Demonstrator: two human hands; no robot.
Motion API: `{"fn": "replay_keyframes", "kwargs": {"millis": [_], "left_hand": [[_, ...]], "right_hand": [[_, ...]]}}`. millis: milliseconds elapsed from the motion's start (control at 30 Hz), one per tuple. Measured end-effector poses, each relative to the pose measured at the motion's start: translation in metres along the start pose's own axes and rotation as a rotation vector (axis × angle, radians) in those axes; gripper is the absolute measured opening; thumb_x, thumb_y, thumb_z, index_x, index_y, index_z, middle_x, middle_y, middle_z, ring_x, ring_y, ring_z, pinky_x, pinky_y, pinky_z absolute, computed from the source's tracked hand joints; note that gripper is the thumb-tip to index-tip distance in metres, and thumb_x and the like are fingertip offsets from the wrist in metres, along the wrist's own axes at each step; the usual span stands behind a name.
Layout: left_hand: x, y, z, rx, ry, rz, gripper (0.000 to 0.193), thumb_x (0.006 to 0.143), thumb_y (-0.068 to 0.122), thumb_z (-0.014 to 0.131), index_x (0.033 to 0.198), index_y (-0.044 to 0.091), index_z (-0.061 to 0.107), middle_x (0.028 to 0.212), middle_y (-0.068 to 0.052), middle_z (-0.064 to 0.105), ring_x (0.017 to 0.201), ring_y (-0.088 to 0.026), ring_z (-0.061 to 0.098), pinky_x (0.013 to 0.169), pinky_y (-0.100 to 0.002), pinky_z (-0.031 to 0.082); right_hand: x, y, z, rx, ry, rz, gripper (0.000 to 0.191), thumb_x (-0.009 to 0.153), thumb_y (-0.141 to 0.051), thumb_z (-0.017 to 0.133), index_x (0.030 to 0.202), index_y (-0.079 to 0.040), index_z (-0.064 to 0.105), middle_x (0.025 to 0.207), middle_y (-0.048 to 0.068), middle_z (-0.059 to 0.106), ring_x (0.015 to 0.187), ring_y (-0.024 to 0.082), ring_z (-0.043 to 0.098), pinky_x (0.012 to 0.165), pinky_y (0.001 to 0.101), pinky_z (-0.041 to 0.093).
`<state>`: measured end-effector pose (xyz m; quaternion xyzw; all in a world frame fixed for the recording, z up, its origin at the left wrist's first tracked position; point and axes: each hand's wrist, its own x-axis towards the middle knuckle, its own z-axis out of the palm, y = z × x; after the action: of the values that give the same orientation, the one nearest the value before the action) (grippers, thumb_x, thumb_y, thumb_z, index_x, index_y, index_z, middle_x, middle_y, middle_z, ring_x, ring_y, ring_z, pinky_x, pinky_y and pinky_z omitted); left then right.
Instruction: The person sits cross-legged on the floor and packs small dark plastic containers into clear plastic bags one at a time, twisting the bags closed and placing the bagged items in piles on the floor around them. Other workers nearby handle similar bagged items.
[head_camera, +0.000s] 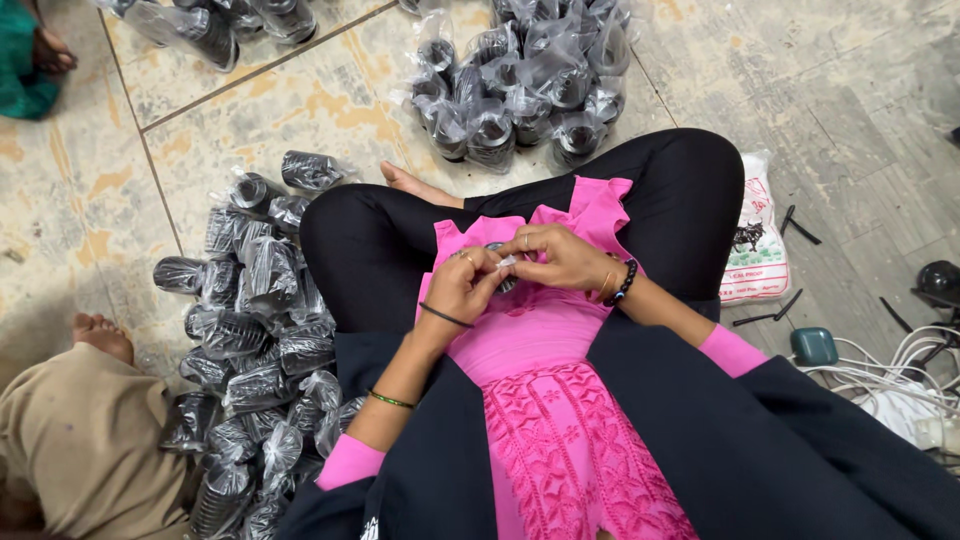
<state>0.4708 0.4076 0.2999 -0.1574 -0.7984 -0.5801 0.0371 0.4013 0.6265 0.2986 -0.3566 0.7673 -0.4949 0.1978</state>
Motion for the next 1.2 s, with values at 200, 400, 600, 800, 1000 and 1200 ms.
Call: {"fn": "replay_keyframes", "kwargs": {"millis": [200, 400, 600, 800, 1000, 1200], "left_hand": [[-0.014, -0.004, 0.016, -0.029, 0.237, -0.028, 0.013, 0.096, 0.001, 0.071, 0.087, -0.001, 0.061, 0.095, -0.008, 0.071, 0.080, -0.013, 0.066, 0.067, -0.027, 0.054], [-0.014, -0.051, 0.023, -0.574, 0.251, -0.453, 0.017, 0.101, 0.003, 0.073, 0.090, 0.001, 0.060, 0.087, -0.007, 0.067, 0.070, -0.007, 0.052, 0.061, -0.023, 0.044], [0.001, -0.044, -0.004, -0.584, -0.086, -0.474, 0.016, 0.095, 0.006, 0.072, 0.087, 0.005, 0.059, 0.086, -0.005, 0.071, 0.073, -0.009, 0.064, 0.067, -0.027, 0.055], [-0.003, 0.014, 0.010, 0.563, 0.243, 0.385, 0.012, 0.088, -0.001, 0.067, 0.088, 0.003, 0.056, 0.100, -0.014, 0.072, 0.077, -0.034, 0.064, 0.074, -0.042, 0.052], [0.001, -0.022, 0.012, -0.267, 0.127, -0.309, 0.020, 0.096, 0.004, 0.071, 0.084, 0.004, 0.056, 0.087, -0.007, 0.073, 0.069, -0.010, 0.061, 0.061, -0.028, 0.053], [-0.001, -0.078, 0.019, -1.020, 0.176, -0.742, 0.021, 0.093, 0.002, 0.072, 0.084, 0.011, 0.055, 0.080, -0.005, 0.065, 0.058, -0.008, 0.055, 0.051, -0.021, 0.043]], "right_hand": [[0.000, -0.003, 0.016, -0.003, 0.151, -0.044, 0.015, 0.092, -0.014, 0.073, 0.104, -0.005, 0.075, 0.090, 0.005, 0.069, 0.081, 0.016, 0.068, 0.072, 0.0308, 0.053], [0.002, -0.023, 0.022, -0.474, 0.368, -0.332, 0.015, 0.079, -0.012, 0.077, 0.092, -0.007, 0.069, 0.106, 0.011, 0.065, 0.099, 0.028, 0.059, 0.092, 0.0448, 0.041], [0.001, -0.016, 0.023, -0.192, 0.261, -0.301, 0.010, 0.087, -0.007, 0.070, 0.093, -0.004, 0.062, 0.104, 0.007, 0.069, 0.103, 0.024, 0.064, 0.095, 0.0412, 0.044], [0.003, 0.002, 0.033, 0.136, 0.269, 0.070, 0.010, 0.092, -0.011, 0.064, 0.089, -0.006, 0.056, 0.094, 0.001, 0.068, 0.088, 0.016, 0.067, 0.083, 0.0346, 0.052], [0.004, -0.003, 0.026, -0.367, 0.357, -0.256, 0.014, 0.085, -0.010, 0.074, 0.091, -0.006, 0.062, 0.106, 0.010, 0.068, 0.098, 0.027, 0.062, 0.090, 0.0373, 0.034], [0.004, -0.015, 0.021, -0.246, 0.415, -0.223, 0.025, 0.087, -0.010, 0.072, 0.112, -0.008, 0.067, 0.117, 0.008, 0.066, 0.106, 0.027, 0.064, 0.094, 0.0352, 0.042]]}}
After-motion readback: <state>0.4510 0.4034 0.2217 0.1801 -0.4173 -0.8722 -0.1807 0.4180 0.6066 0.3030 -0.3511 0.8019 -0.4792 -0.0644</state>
